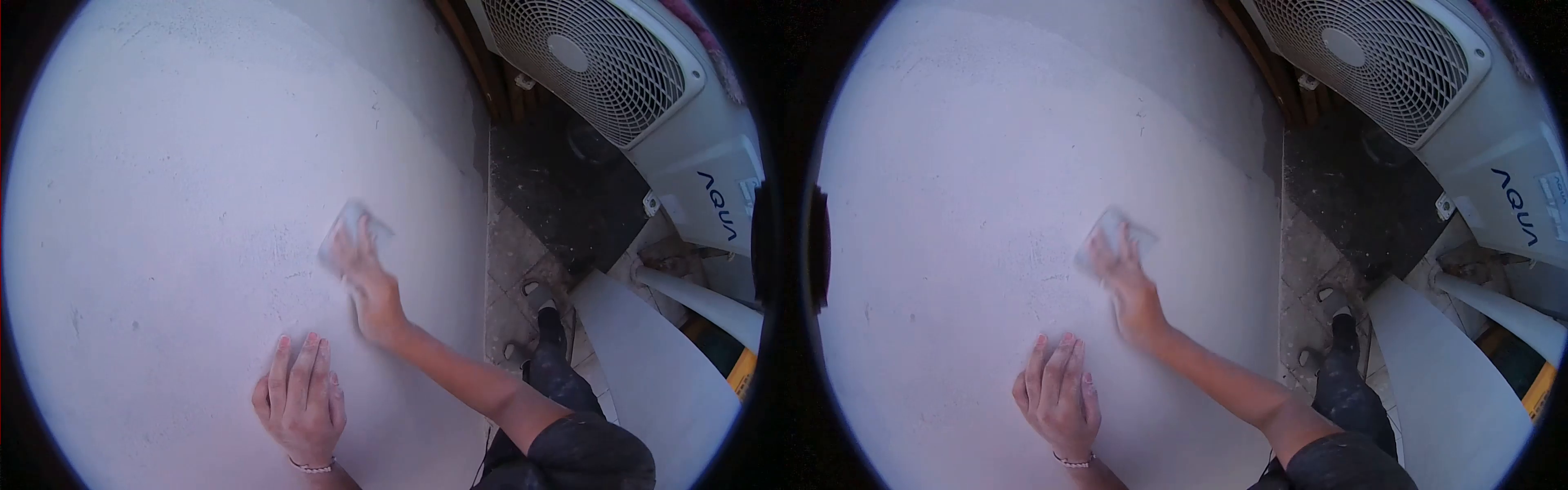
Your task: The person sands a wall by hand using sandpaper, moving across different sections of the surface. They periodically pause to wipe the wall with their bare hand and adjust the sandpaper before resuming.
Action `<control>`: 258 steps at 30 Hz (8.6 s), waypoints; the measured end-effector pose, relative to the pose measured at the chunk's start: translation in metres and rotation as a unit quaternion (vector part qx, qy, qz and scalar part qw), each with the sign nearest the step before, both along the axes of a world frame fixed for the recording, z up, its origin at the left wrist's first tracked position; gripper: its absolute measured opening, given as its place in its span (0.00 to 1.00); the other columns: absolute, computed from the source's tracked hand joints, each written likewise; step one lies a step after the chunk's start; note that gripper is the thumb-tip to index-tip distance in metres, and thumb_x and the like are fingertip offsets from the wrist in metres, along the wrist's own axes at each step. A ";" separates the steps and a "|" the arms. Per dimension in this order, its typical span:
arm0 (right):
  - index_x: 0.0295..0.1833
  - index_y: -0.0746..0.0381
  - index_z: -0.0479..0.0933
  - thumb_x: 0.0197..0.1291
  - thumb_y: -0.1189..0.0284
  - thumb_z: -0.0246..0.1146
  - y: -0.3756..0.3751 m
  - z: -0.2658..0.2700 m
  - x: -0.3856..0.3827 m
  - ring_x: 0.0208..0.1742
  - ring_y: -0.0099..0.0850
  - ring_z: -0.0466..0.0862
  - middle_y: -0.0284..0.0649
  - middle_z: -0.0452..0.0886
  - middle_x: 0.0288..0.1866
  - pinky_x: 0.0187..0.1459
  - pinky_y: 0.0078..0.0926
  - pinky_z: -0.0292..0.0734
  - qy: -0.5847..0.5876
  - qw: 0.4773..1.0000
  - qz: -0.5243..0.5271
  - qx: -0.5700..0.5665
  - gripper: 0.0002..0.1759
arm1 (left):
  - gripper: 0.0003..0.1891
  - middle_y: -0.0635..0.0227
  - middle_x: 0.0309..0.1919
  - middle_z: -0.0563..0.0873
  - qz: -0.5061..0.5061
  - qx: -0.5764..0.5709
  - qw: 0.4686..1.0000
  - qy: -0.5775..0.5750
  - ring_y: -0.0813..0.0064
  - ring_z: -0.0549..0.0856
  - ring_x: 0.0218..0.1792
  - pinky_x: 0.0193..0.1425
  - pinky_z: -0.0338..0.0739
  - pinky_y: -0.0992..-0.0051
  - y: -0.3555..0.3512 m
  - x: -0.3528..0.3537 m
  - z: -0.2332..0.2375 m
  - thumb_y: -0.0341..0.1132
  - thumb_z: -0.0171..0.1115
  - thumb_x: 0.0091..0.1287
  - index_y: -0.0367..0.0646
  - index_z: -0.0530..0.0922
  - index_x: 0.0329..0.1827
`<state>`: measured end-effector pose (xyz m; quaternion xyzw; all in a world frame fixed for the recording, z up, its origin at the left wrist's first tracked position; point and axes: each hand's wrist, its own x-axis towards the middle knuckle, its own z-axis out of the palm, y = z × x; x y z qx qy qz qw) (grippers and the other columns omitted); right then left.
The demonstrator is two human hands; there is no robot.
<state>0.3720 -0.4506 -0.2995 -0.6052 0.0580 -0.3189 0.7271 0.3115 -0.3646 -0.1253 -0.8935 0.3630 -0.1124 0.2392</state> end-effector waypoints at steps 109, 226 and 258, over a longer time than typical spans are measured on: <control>0.69 0.58 0.74 0.62 0.84 0.51 0.031 0.266 -0.012 0.75 0.61 0.64 0.42 0.76 0.70 0.76 0.58 0.49 -0.366 0.856 0.035 -0.362 0.29 | 0.29 0.50 0.79 0.56 0.346 -0.191 0.730 -0.557 0.40 0.54 0.78 0.77 0.51 0.47 0.173 -0.187 0.067 0.50 0.33 0.79 0.46 0.65 0.76; 0.56 0.34 0.84 0.50 0.62 0.69 0.037 0.131 -0.001 0.60 0.51 0.80 0.30 0.83 0.48 0.59 0.56 0.75 -0.360 0.836 -0.036 -0.414 0.24 | 0.29 0.67 0.76 0.66 0.175 0.093 0.923 -0.331 0.55 0.59 0.79 0.82 0.50 0.52 0.075 -0.085 0.293 0.49 0.55 0.66 0.60 0.71 0.73; 0.68 0.28 0.74 0.64 0.47 0.54 0.035 0.346 0.000 0.78 0.66 0.53 0.39 0.60 0.80 0.67 0.71 0.59 -0.375 0.808 -0.052 -0.452 0.26 | 0.30 0.71 0.76 0.68 0.187 0.057 0.924 -0.328 0.58 0.62 0.77 0.75 0.56 0.58 0.071 -0.085 0.294 0.61 0.35 0.76 0.62 0.70 0.74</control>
